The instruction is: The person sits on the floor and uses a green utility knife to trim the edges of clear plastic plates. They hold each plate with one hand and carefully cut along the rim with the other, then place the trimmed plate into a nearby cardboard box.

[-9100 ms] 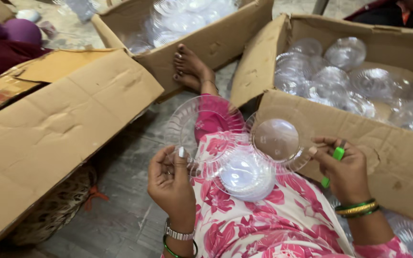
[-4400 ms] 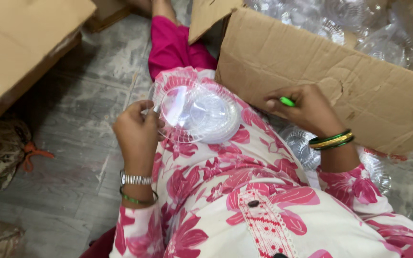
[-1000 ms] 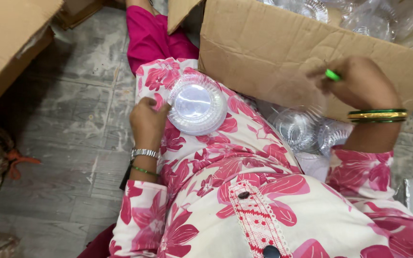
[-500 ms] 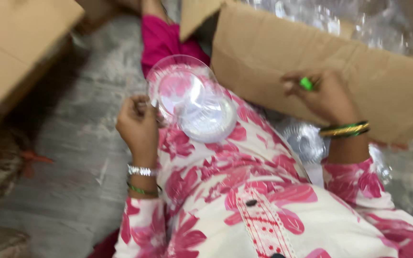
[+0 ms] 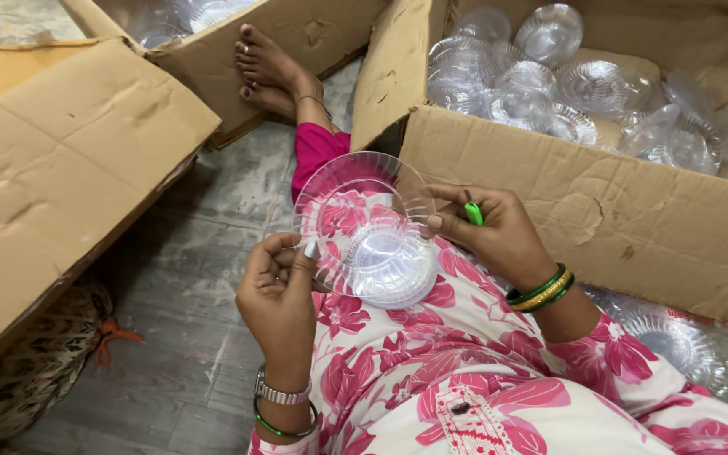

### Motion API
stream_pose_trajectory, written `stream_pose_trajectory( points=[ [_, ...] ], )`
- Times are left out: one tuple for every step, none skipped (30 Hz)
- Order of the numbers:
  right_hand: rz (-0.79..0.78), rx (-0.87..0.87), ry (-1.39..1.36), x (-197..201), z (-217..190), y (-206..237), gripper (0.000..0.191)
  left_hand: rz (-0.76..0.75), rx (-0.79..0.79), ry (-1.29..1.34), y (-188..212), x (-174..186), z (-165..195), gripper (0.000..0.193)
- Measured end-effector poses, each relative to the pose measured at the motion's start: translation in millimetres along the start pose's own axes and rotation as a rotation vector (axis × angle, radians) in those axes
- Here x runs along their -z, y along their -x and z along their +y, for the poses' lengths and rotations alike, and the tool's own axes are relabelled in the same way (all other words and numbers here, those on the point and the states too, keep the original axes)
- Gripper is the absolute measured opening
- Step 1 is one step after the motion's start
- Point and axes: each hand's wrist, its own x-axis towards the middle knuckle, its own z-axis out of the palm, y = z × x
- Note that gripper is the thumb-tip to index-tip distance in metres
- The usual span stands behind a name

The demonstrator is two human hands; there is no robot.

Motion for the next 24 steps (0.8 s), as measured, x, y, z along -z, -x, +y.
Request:
stream_pose_trajectory(
  points=[
    [0.008, -0.005, -0.019, 0, 0, 1, 0.037, -0.008, -0.009, 0.002, 1, 0, 1, 0.020],
    [0.009, 0.002, -0.049, 0, -1, 1, 0.037, -0.015, -0.015, 0.004, 2, 0, 3, 0.020],
    [0.010, 0.008, -0.081, 0, -2, 2, 0.038, -0.020, -0.019, 0.004, 3, 0, 4, 0.020],
    [0.008, 0.013, -0.114, 0, -4, 3, 0.038, -0.020, -0.021, 0.009, 3, -1, 5, 0.022],
    [0.021, 0.001, -0.132, -1, -5, 4, 0.038, -0.019, -0.024, 0.014, 3, -1, 6, 0.023],
    [0.033, -0.010, -0.150, -1, -6, 4, 0.038, -0.018, -0.028, 0.018, 3, -1, 7, 0.025],
    [0.045, -0.021, -0.168, -1, -7, 5, 0.038, -0.021, -0.016, 0.029, 2, -1, 8, 0.026],
    [0.052, 0.001, -0.113, -1, -8, 5, 0.038, -0.025, -0.006, 0.041, 1, -1, 9, 0.027],
    [0.062, 0.022, -0.056, -1, -8, 5, 0.038, -0.032, 0.005, 0.055, 0, -1, 9, 0.028],
    [0.075, 0.041, 0.001, 0, -8, 5, 0.038, -0.033, 0.004, 0.062, 0, -1, 9, 0.028],
    [0.093, 0.024, 0.025, 0, -8, 5, 0.037, -0.035, 0.006, 0.069, 0, -1, 8, 0.028],
    [0.112, 0.005, 0.050, 1, -8, 6, 0.037, -0.038, 0.009, 0.075, 0, 0, 7, 0.028],
    [0.130, -0.014, 0.074, 1, -9, 7, 0.036, -0.044, 0.019, 0.077, 1, 1, 5, 0.028],
    [0.135, -0.013, 0.078, 2, -9, 9, 0.036, -0.051, 0.026, 0.079, 1, 2, 2, 0.028],
    [0.140, -0.010, 0.082, 1, -10, 10, 0.037, -0.059, 0.033, 0.082, 2, 4, -1, 0.028],
    [0.145, -0.007, 0.087, 2, -12, 11, 0.037, -0.064, 0.045, 0.107, 3, 5, -5, 0.028],
    [0.153, -0.014, 0.112, 2, -13, 12, 0.038, -0.067, 0.054, 0.133, 3, 5, -11, 0.028],
    [0.156, -0.016, 0.134, 4, -15, 13, 0.038, -0.066, 0.054, 0.156, 1, 6, -17, 0.028],
    [0.147, -0.005, 0.148, 6, -15, 12, 0.039, -0.084, 0.060, 0.181, -1, 5, -25, 0.027],
    [0.188, 0.018, 0.246, 10, -15, 11, 0.039, -0.095, 0.052, 0.201, -5, 3, -33, 0.027],
    [0.228, 0.050, 0.338, 17, -14, 10, 0.039, -0.096, 0.094, 0.184, -10, 0, -43, 0.027],
    [0.279, 0.024, 0.409, 25, -11, 7, 0.038, -0.093, 0.134, 0.168, -16, -3, -54, 0.027],
    [0.302, 0.021, 0.475, 38, -8, 6, 0.038, -0.068, 0.189, -0.011, -22, -6, -65, 0.023],
    [0.290, -0.005, 0.567, 51, -5, 4, 0.038, -0.039, 0.252, -0.188, -27, -7, -76, 0.023]
  ],
)
